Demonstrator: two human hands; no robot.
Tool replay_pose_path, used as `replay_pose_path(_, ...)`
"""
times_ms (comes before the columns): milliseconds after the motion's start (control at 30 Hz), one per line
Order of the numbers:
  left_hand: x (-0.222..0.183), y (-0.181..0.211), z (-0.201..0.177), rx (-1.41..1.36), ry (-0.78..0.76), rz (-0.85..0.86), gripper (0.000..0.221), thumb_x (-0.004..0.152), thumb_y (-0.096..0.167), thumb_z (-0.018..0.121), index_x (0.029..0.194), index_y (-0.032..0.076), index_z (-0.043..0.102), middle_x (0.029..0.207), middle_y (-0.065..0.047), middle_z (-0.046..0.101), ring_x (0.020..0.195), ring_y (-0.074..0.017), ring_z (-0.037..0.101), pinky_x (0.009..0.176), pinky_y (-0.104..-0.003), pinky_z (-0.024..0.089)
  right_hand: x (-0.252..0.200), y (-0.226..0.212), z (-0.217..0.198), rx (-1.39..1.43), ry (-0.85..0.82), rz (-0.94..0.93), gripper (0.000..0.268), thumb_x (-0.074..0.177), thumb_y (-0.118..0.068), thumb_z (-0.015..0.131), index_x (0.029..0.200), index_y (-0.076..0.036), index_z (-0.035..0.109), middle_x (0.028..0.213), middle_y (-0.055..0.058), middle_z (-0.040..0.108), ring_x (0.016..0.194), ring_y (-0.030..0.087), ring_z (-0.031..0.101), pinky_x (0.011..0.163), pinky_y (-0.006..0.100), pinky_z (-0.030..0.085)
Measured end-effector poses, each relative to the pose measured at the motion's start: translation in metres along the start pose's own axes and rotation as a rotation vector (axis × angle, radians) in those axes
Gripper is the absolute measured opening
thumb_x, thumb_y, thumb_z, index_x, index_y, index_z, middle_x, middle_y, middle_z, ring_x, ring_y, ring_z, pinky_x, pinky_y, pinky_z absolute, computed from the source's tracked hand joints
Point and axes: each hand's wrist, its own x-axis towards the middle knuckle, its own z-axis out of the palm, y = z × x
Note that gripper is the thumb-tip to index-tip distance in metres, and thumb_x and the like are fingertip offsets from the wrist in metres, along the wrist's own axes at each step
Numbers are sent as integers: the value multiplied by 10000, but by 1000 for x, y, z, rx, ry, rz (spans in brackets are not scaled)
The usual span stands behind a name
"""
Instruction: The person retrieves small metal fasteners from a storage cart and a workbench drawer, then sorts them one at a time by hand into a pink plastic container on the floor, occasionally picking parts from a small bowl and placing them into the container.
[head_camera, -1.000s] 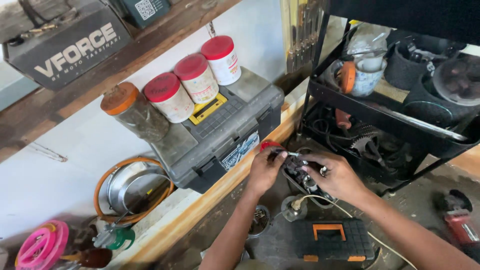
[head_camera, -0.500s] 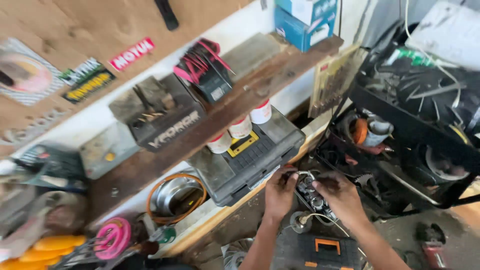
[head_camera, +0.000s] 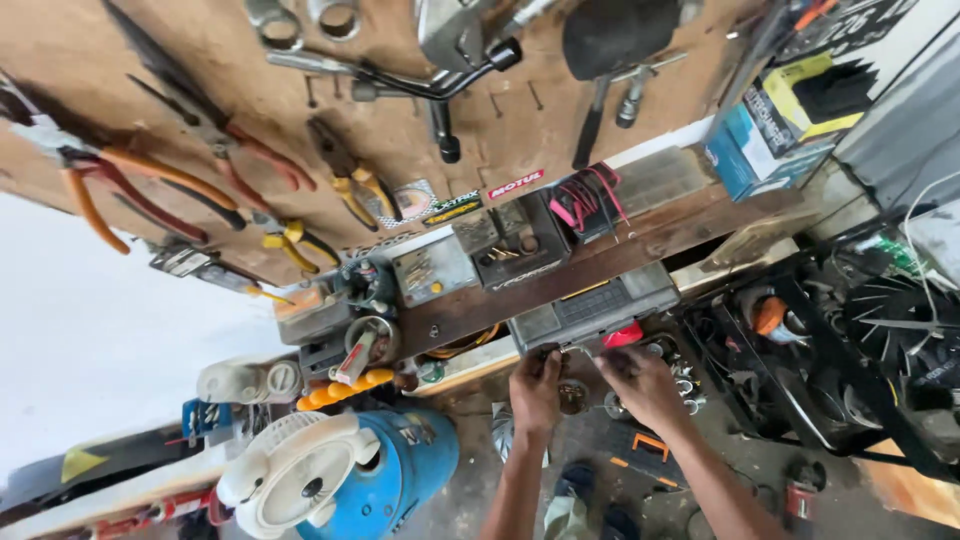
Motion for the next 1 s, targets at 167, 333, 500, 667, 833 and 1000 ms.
replay_pose_path(167, 15, 36, -16, -22, 39, 47, 291, 967, 179, 708, 1212, 23, 726, 1049, -252, 761, 942, -297, 746, 828, -419, 614, 23, -58, 15, -104, -54, -7, 280, 842, -378, 772, 933, -117, 821, 790, 178, 781, 880, 379, 757, 718, 479, 608)
replay_pose_path(333, 42, 86, -28, -72, 12, -10, 538, 1055, 316, 586, 1492, 17, 488, 1258, -281, 692, 1095, -397, 723, 976, -494, 593, 89, -74, 49, 93, 225, -9, 288, 911, -314, 761, 871, -32, 801, 769, 214, 741, 836, 431, 733, 720, 477, 590)
replay_pose_path(500, 45, 90, -37, -37, 93, -37, 376, 1064, 247, 536, 1320, 3, 664, 1105, -222, 770, 974, -301, 754, 881, -423, 623, 157, -85, 86, -111, 546, -53, 342, 911, -246, 695, 639, -43, 736, 639, 168, 702, 722, 377, 741, 700, 452, 604)
replay_pose_path(667, 55, 47, -47, -119, 134, -137, 348, 1050, 252, 587, 1297, 31, 693, 1038, -187, 775, 875, -248, 726, 821, -380, 622, 201, -67, 128, 125, 585, 404, 360, 793, -416, 777, 805, -56, 775, 763, 128, 757, 874, 323, 759, 786, 431, 604)
replay_pose_path(833, 45, 54, -41, -155, 95, -216, 374, 1041, 280, 593, 1297, 22, 681, 1005, -155, 766, 817, -199, 686, 759, -303, 592, 195, -60, 127, 13, 469, 327, 244, 810, -404, 794, 860, -167, 817, 760, 107, 763, 811, 344, 760, 710, 423, 629)
replay_pose_path(1000, 23, 45, -4, -559, -61, -540, 722, 1016, 563, 586, 1487, 18, 544, 1410, -277, 604, 1308, -445, 593, 1045, -459, 534, 55, -162, 6, 56, 257, 8, 329, 1025, -267, 585, 963, 7, 756, 688, 222, 724, 704, 399, 746, 510, 479, 544)
